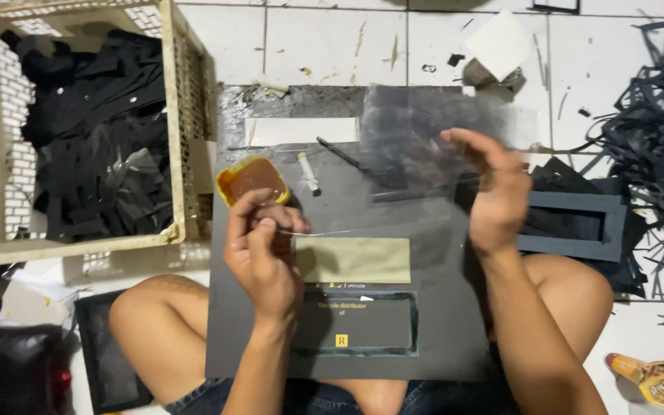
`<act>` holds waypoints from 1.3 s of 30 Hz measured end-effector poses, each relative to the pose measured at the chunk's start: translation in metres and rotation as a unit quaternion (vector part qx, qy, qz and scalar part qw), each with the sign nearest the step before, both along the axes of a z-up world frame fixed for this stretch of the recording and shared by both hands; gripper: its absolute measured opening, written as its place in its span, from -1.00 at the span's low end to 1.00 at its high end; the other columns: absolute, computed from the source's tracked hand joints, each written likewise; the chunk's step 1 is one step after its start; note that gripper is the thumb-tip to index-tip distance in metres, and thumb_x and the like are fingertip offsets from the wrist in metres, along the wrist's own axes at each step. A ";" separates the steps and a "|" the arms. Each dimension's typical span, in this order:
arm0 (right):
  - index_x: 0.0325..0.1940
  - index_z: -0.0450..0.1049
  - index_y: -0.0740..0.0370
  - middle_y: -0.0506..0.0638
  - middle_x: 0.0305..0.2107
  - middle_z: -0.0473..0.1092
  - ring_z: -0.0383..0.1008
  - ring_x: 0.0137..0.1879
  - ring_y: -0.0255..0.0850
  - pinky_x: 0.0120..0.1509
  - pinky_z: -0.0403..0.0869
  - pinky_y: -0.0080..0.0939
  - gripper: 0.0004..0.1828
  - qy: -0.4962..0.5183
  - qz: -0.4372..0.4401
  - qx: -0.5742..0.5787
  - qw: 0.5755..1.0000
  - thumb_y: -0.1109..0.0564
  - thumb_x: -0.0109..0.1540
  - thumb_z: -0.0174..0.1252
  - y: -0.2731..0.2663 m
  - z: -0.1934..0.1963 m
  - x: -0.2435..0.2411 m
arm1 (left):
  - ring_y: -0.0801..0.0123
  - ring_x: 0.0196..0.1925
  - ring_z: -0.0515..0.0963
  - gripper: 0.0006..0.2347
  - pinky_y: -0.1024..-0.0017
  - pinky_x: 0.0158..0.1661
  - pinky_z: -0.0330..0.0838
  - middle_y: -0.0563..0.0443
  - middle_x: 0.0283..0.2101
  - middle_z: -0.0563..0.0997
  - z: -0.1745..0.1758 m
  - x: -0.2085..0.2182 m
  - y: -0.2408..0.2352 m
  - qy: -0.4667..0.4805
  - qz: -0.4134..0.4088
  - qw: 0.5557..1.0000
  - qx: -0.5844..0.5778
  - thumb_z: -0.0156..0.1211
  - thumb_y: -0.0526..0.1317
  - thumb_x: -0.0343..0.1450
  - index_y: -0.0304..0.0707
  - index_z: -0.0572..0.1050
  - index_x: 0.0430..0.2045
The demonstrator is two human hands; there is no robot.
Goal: The person sits on the floor with a dark frame board on their lap and applies glue with a white glue stick along the recessed edge of the board. They then lay a backing panel into the glued recess, press it down with both hands, and fit a frame border piece over it.
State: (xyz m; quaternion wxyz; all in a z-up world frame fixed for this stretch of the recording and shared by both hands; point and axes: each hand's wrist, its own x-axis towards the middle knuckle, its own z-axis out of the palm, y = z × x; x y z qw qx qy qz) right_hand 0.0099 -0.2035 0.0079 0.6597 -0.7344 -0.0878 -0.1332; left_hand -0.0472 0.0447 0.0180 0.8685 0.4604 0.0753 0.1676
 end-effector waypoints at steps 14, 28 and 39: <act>0.03 0.27 0.44 0.34 -0.13 0.51 0.66 -0.01 0.08 0.12 0.67 -0.16 -0.68 -0.135 -0.099 -0.145 0.975 0.57 0.27 0.12 0.029 0.038 -0.103 | 0.23 -0.14 0.68 -0.47 0.37 -0.24 0.66 -0.26 0.03 0.48 0.028 -0.014 -0.030 0.171 -0.126 0.942 0.259 0.16 -0.15 0.42 -0.28 0.15 0.28; 0.21 0.36 0.46 0.26 0.11 0.42 0.48 0.17 -0.04 0.26 0.60 -0.01 -0.53 0.162 0.102 0.136 0.972 0.11 0.28 0.03 0.042 0.036 -0.113 | 0.54 -0.37 0.37 -0.87 0.57 -0.29 0.30 0.10 -0.41 0.47 0.011 -0.030 -0.041 0.115 -0.292 0.939 0.142 0.06 -0.23 0.51 -0.32 0.47 -0.31; -0.12 0.52 0.49 0.29 -0.33 0.55 0.65 -0.19 -0.01 -0.04 0.69 0.08 -0.78 0.243 -0.046 0.132 0.960 0.20 0.29 0.19 0.049 0.026 -0.083 | 0.28 -0.38 0.47 -0.82 0.31 -0.30 0.48 -0.14 -0.53 0.52 0.017 -0.026 -0.034 0.086 -0.241 0.940 0.228 0.03 -0.28 0.52 -0.34 0.55 -0.43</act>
